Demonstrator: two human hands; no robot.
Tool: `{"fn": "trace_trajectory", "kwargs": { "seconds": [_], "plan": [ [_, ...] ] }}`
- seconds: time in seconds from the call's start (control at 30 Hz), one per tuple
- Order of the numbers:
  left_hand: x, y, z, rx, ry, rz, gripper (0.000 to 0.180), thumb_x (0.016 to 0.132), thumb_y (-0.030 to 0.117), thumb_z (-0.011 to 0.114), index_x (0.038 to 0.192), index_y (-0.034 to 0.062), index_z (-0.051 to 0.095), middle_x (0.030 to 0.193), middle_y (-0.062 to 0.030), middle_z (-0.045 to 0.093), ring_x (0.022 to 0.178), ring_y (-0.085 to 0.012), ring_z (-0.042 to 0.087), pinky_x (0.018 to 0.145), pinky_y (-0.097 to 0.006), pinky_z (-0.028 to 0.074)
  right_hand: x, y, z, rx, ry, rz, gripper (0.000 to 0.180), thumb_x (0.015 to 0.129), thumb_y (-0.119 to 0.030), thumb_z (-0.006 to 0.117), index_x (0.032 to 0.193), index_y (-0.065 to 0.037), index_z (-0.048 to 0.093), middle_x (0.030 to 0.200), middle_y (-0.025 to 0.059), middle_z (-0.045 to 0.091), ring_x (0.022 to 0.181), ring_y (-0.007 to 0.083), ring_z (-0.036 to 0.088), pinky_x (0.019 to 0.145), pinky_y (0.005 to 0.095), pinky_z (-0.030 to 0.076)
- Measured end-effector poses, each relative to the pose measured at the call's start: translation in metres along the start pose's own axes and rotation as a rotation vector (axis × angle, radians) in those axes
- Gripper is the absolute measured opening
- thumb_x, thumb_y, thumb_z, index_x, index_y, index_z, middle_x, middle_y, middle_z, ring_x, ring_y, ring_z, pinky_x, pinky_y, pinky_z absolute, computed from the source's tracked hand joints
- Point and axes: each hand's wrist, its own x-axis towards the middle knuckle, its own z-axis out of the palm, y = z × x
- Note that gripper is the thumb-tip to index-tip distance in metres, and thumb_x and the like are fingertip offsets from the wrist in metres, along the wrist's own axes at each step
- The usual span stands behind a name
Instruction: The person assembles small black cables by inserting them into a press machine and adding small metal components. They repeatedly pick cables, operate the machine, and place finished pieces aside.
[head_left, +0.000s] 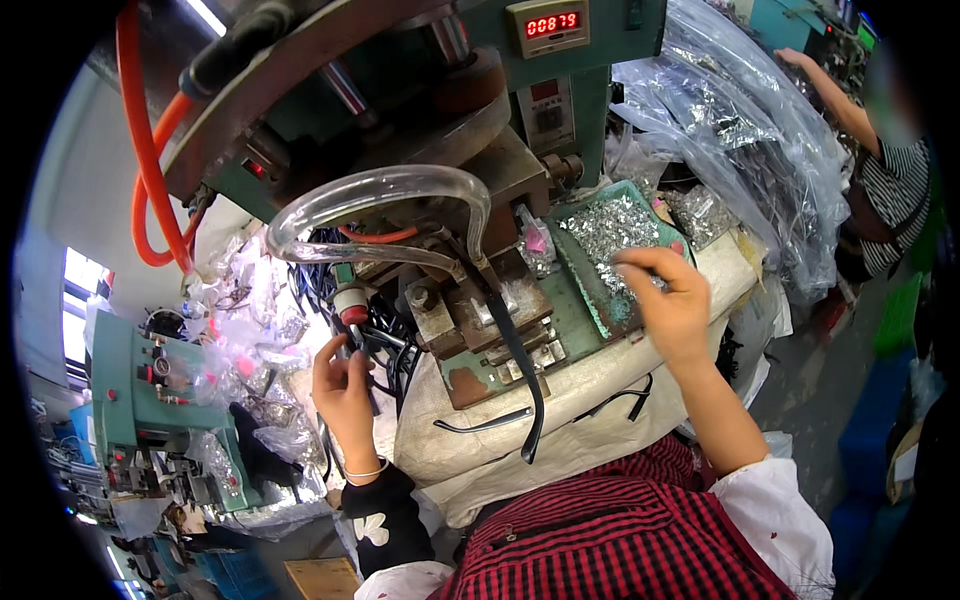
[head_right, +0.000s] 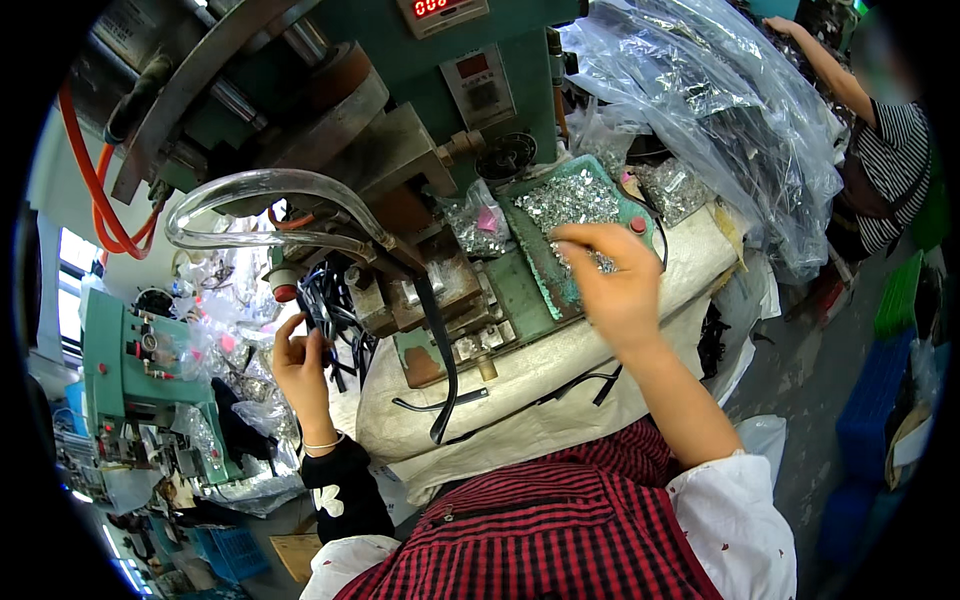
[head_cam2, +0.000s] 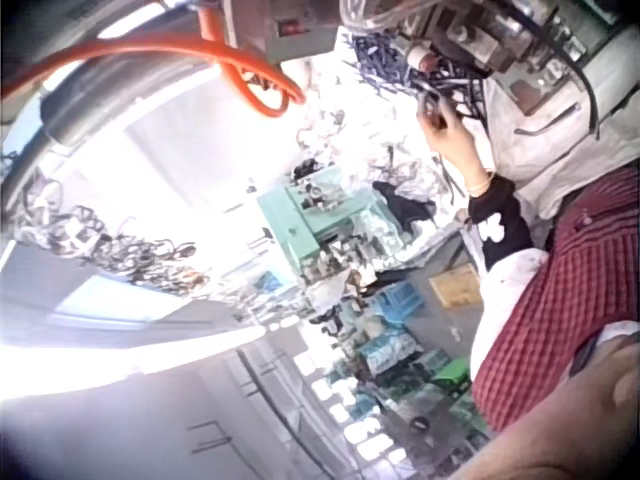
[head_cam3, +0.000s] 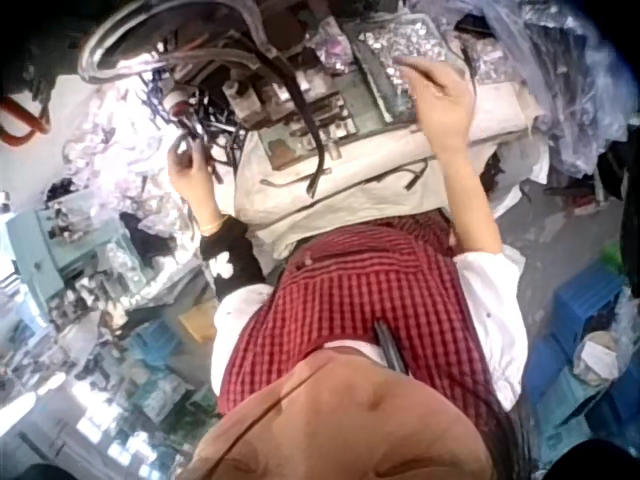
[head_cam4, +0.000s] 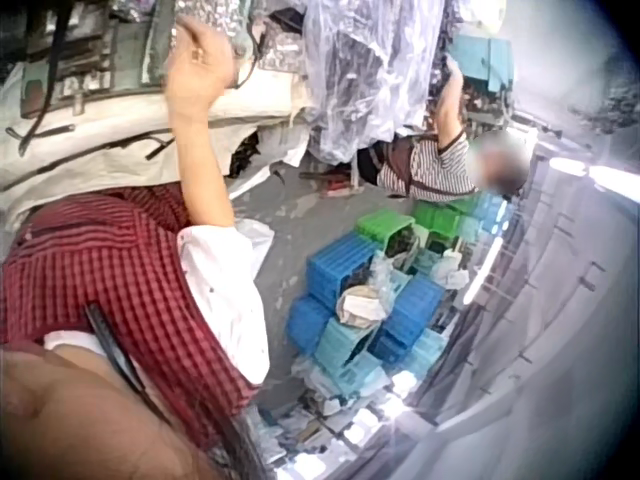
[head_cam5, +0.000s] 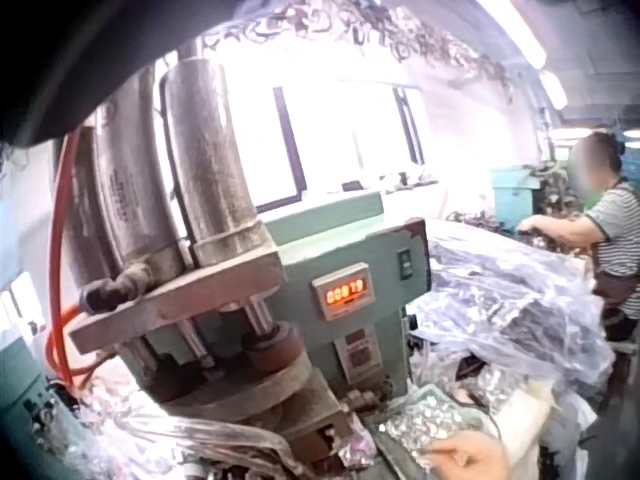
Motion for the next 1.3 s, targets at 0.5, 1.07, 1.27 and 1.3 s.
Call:
{"fn": "trace_trajectory", "kwargs": {
  "seconds": [0.5,1.07,1.27,1.3],
  "plan": [
    [-0.03,0.103,0.041,-0.143,0.159,0.333,0.026,0.105,0.014,0.052,0.1,-0.0066,0.067,0.083,-0.0087,0.064,0.064,-0.0125,0.061,0.053,-0.023,0.043,-0.004,-0.062,0.093,0.525,-0.196,0.19,0.047,0.088,0.001,0.069,0.131,0.004,0.053,0.102,0.0075,0.069,0.092,0.0089,0.062,0.086,0.0236,0.047],
    [-0.032,0.109,0.106,0.27,-0.218,1.335,0.02,0.073,0.007,0.083,0.088,0.0065,0.07,0.098,-0.0111,0.073,0.052,-0.0101,0.052,0.045,-0.023,0.037,0.02,0.057,0.003,-0.783,-0.008,-0.288,0.019,0.073,-0.012,0.08,0.091,-0.007,0.075,0.123,0.0218,0.064,0.128,0.0397,0.053,0.105,0.0464,0.044],
    [-0.05,0.115,0.097,0.29,-0.222,1.152,0.026,0.073,0.005,0.084,0.097,0.0055,0.072,0.106,-0.0133,0.074,0.057,-0.0141,0.059,0.048,-0.027,0.042,0.019,0.062,0.008,-0.708,0.047,-0.366,0.012,0.08,-0.009,0.075,0.091,-0.004,0.076,0.105,0.0156,0.071,0.112,0.0333,0.064,0.094,0.0416,0.051],
    [-0.055,0.123,0.087,0.336,-0.304,1.05,0.024,0.073,0.002,0.082,0.095,0.0043,0.073,0.107,-0.0133,0.075,0.065,-0.0158,0.064,0.054,-0.028,0.047,0.018,0.063,0.008,-0.691,0.066,-0.375,0.012,0.083,-0.009,0.074,0.093,-0.004,0.076,0.103,0.015,0.072,0.109,0.0317,0.066,0.093,0.0399,0.052]
  ]
}}
